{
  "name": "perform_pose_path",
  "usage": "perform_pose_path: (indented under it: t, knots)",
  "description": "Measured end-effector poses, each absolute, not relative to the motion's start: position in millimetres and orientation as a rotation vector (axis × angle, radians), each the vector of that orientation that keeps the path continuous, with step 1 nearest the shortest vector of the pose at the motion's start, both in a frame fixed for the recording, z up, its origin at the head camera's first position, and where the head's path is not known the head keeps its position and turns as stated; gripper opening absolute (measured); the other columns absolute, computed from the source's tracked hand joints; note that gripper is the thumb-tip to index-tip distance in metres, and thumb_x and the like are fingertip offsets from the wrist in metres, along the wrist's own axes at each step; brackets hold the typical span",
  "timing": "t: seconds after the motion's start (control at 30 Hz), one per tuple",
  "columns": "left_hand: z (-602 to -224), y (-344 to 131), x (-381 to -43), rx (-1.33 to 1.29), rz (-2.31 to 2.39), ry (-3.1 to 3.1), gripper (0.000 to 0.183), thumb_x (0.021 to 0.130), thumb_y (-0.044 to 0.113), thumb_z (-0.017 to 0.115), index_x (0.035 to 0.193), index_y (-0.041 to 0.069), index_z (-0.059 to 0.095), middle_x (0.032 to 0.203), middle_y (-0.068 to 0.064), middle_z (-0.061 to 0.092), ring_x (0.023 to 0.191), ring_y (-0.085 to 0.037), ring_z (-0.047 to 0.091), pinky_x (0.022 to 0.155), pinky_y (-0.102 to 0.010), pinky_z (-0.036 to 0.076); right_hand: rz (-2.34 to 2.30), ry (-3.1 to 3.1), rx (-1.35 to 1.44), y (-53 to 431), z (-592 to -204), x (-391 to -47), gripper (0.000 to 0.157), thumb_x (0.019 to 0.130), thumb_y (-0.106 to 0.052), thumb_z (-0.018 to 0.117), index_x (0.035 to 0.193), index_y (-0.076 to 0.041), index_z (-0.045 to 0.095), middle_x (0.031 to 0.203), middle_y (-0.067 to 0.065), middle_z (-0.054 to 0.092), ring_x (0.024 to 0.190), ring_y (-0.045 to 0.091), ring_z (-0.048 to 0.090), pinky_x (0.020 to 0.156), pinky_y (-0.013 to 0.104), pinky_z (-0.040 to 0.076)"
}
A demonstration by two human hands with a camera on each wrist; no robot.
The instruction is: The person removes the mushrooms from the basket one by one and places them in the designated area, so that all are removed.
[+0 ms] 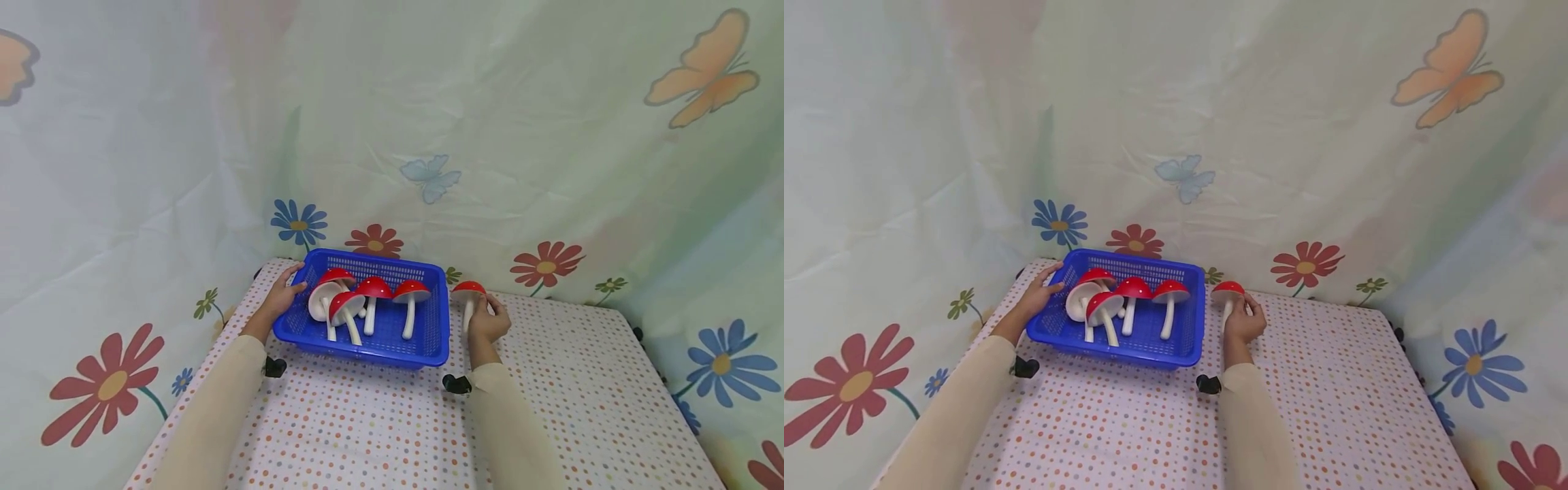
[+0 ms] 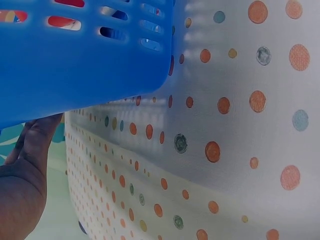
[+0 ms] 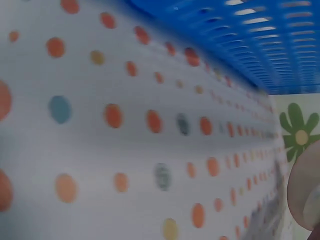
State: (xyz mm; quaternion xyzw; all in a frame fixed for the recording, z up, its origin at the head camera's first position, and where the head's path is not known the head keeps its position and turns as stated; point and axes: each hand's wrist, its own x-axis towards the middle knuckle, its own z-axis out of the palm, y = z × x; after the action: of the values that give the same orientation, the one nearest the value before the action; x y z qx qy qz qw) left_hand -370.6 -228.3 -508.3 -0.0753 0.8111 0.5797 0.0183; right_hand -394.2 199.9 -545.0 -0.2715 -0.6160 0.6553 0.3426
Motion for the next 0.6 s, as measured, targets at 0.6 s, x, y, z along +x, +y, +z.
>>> perform_pose_path:
  t: [0.6]
  knots:
    - [-510.0,-226.7,-371.1,-0.236,1.815,2.501,0.056,0.103,0.018,0.048,0.156,0.025,0.029,0.166,-0.01,0.018,0.151,-0.042,0.019,0.119,-0.062,0.019,1.661,-1.733,-0.544,203.7,-555.1,-385.6,0.016,0.084,0.005,0.067,0.098,0.011,0.072,0.115,0.025,0.069,0.106,0.031,0.068,0.075,0.011,0.053]
